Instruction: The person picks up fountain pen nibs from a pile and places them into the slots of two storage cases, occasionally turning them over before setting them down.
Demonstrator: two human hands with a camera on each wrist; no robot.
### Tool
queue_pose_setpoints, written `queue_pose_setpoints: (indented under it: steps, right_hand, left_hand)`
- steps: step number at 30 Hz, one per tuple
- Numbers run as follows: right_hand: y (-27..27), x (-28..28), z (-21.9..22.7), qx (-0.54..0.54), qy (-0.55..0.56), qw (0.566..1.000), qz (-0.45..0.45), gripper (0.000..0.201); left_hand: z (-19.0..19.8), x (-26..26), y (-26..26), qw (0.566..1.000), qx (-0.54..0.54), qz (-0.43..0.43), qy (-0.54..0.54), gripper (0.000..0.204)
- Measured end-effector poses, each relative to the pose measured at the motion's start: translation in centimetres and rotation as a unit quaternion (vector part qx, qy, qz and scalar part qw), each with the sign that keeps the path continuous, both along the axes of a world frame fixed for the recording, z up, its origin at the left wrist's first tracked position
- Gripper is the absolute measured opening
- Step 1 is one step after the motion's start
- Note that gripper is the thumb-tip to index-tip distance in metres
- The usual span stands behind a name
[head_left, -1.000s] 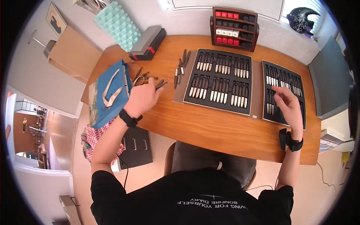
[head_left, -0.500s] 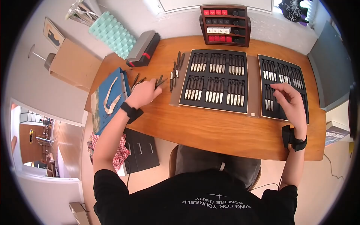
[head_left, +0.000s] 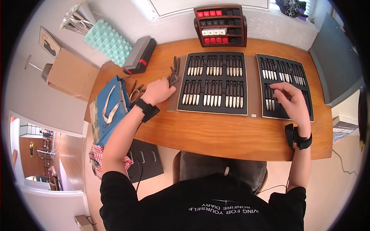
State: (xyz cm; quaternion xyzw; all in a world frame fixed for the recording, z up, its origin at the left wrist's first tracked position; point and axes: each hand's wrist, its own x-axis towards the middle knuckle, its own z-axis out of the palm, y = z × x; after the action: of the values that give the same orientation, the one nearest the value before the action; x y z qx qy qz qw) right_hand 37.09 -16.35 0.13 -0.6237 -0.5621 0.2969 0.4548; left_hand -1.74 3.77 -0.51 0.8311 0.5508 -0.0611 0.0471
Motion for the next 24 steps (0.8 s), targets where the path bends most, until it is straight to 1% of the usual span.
queue_pose_setpoints:
  steps: [2,5,7,9,10,11,12,13,14,15,16,17,18,19,21,22,23,24]
  right_hand:
    - [0.1,-0.1,0.1,-0.001,0.002,1.0,-0.002,0.018]
    - [0.1,-0.5,0.6,-0.015,0.01,1.0,-0.001,0.019]
    - [0.0,-0.8,1.1,-0.015,0.01,1.0,0.003,0.019]
    - [-0.1,-0.9,1.2,-0.011,0.006,1.0,-0.005,0.019]
    - [0.0,-0.4,0.7,-0.008,0.003,1.0,-0.007,0.019]
    - [0.2,0.2,0.3,-0.005,-0.001,1.0,-0.009,0.019]
    - [0.3,0.7,0.2,0.0,0.006,1.0,-0.012,0.019]
    - [0.6,0.9,0.3,0.005,0.012,1.0,-0.014,0.019]
    - [0.9,0.8,0.3,0.018,0.022,1.0,-0.013,0.019]
    - [1.1,0.6,0.3,0.03,0.032,0.999,-0.013,0.019]
    - [1.3,0.0,0.4,0.035,0.046,0.998,-0.012,0.018]
    - [1.6,-0.8,0.6,0.047,0.046,0.998,0.015,0.018]
    - [1.8,-1.8,1.0,0.034,0.077,0.995,0.048,0.018]
    - [2.2,-3.3,1.4,0.021,0.108,0.991,0.08,0.018]
    - [3.2,-8.2,2.6,0.002,0.112,0.987,0.118,0.02]
    - [4.0,-9.4,2.1,-0.027,0.145,0.982,0.12,0.021]
    - [4.7,-10.4,1.4,-0.055,0.178,0.975,0.123,0.023]
    - [5.2,-11.4,0.9,-0.062,0.205,0.97,0.12,0.022]
  left_hand:
    - [-0.3,-0.2,0.0,1.0,0.014,-0.012,-0.005,0.045]
    - [-0.6,-0.9,0.1,0.999,0.013,-0.021,-0.023,0.044]
    - [-0.5,-1.0,0.0,1.0,0.012,-0.013,-0.009,0.044]
    - [-0.3,-1.5,0.0,0.999,0.001,0.001,-0.04,0.045]
    - [-0.6,-2.3,0.5,0.998,-0.006,-0.003,-0.07,0.04]
    - [-0.6,-3.0,0.7,0.997,-0.005,-0.004,-0.071,0.04]
    - [-0.5,-3.6,0.7,0.976,-0.067,0.006,-0.206,0.037]
    - [0.7,-3.2,-0.2,0.933,-0.127,0.016,-0.336,0.034]
    - [1.6,-2.6,-1.6,0.891,-0.173,0.123,-0.402,0.027]
    - [2.1,-2.5,-2.1,0.889,-0.174,0.119,-0.405,0.027]
    - [2.2,-2.5,-2.4,0.811,-0.287,0.079,-0.504,0.027]
    - [2.0,-2.5,-2.7,0.708,-0.393,0.038,-0.586,0.028]
    - [1.3,-1.6,-3.3,0.693,-0.396,0.028,-0.601,0.025]
    - [0.9,-0.2,-4.2,0.69,-0.403,0.024,-0.601,0.025]
    - [0.7,3.5,-6.3,0.688,-0.424,-0.023,-0.589,0.028]
    - [0.7,4.4,-6.9,0.704,-0.43,-0.044,-0.563,0.025]
    - [0.3,5.3,-7.4,0.7,-0.435,-0.051,-0.564,0.025]
    - [-0.1,6.0,-8.0,0.722,-0.408,-0.084,-0.552,0.021]
